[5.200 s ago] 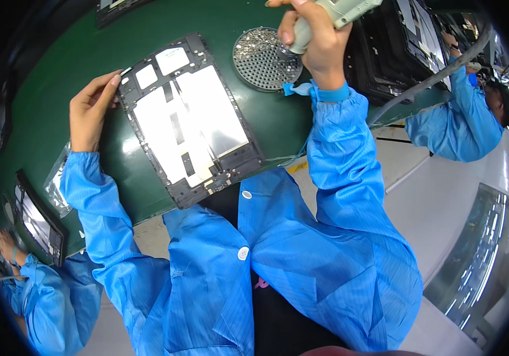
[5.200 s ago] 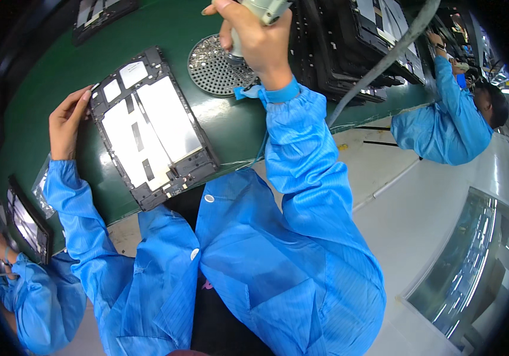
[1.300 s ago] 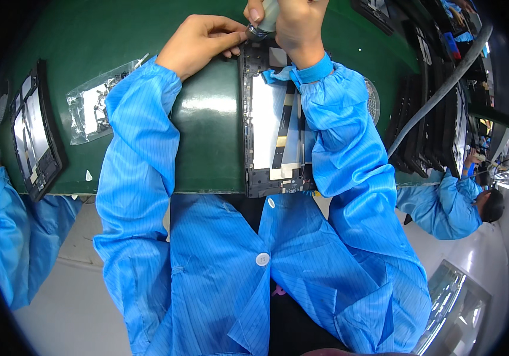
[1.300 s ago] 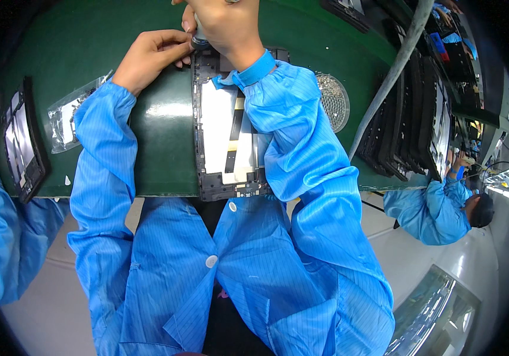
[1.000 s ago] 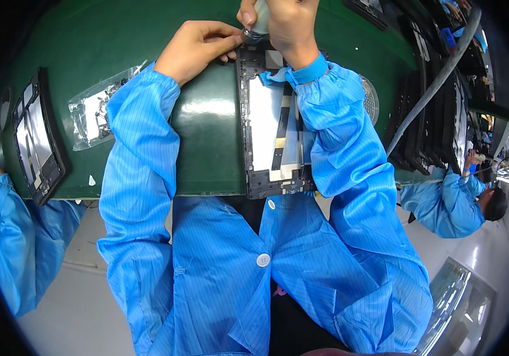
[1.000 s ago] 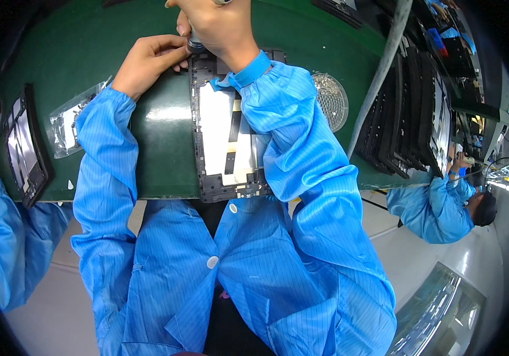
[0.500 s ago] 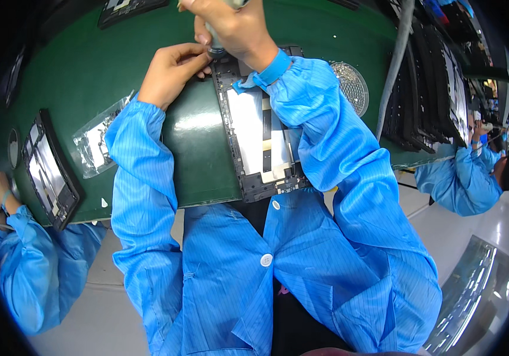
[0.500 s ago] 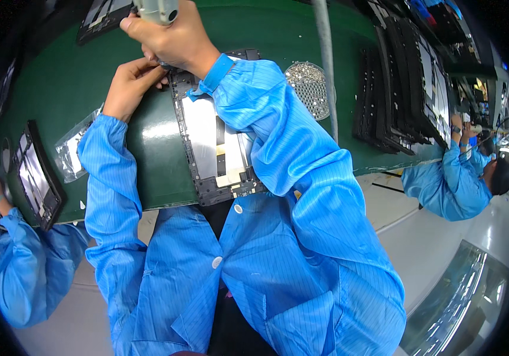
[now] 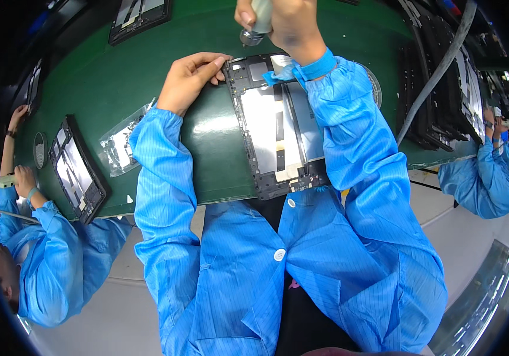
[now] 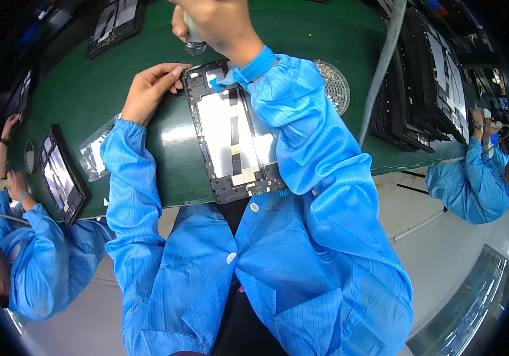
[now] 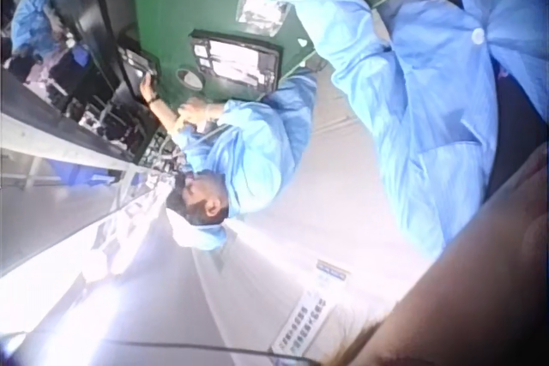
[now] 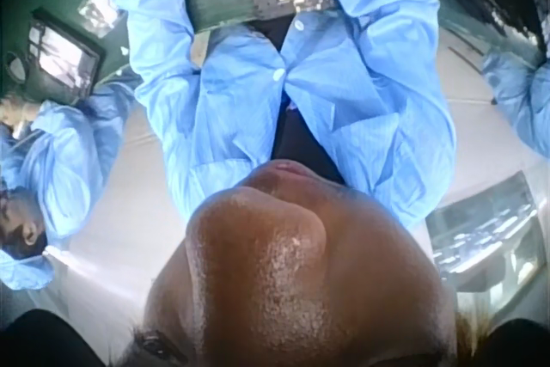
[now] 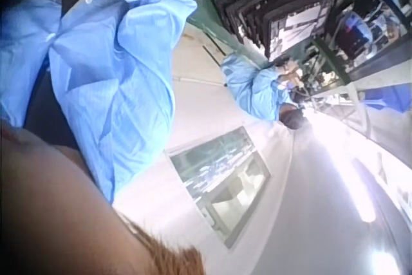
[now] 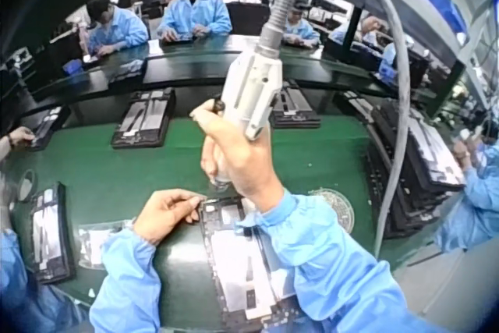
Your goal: The person assembles tablet frames by placing metal components onto the edges and driving screws with an electric screwdriver, then places the assembled units onto a conveyor belt.
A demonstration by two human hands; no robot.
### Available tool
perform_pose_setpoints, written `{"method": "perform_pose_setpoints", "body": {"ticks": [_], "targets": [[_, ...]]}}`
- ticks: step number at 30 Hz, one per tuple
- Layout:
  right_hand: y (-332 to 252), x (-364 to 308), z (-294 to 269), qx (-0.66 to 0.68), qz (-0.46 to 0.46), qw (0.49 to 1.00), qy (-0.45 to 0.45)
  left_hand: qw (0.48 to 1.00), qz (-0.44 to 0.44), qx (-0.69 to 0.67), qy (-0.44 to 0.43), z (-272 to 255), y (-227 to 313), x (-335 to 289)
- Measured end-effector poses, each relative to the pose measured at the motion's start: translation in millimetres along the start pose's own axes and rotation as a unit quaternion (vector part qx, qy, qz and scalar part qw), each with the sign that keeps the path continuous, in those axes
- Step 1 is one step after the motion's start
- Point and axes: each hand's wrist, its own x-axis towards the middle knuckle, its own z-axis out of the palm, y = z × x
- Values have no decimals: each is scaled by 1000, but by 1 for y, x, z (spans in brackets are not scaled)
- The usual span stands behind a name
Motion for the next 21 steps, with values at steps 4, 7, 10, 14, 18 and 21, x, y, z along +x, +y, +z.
{"method": "perform_pose_setpoints", "body": {"ticks": [4,7,10,14,18,21], "targets": [[9,-1,-5,-12,-9,1000,6,1000,-2,7,7,-1,0,-4],[8,-6,1,-8,-9,1000,1,1000,0,0,-4,-1,-2,-8],[6,-8,2,-2,-1,1000,-11,1000,-6,-13,-1,2,2,-8],[8,-6,5,1,-5,1000,-6,998,4,-42,36,4,5,-10],[4,-4,5,29,12,1000,-1,999,17,-22,43,3,8,-11],[3,-2,8,32,14,999,6,990,100,5,102,2,12,-12]]}}
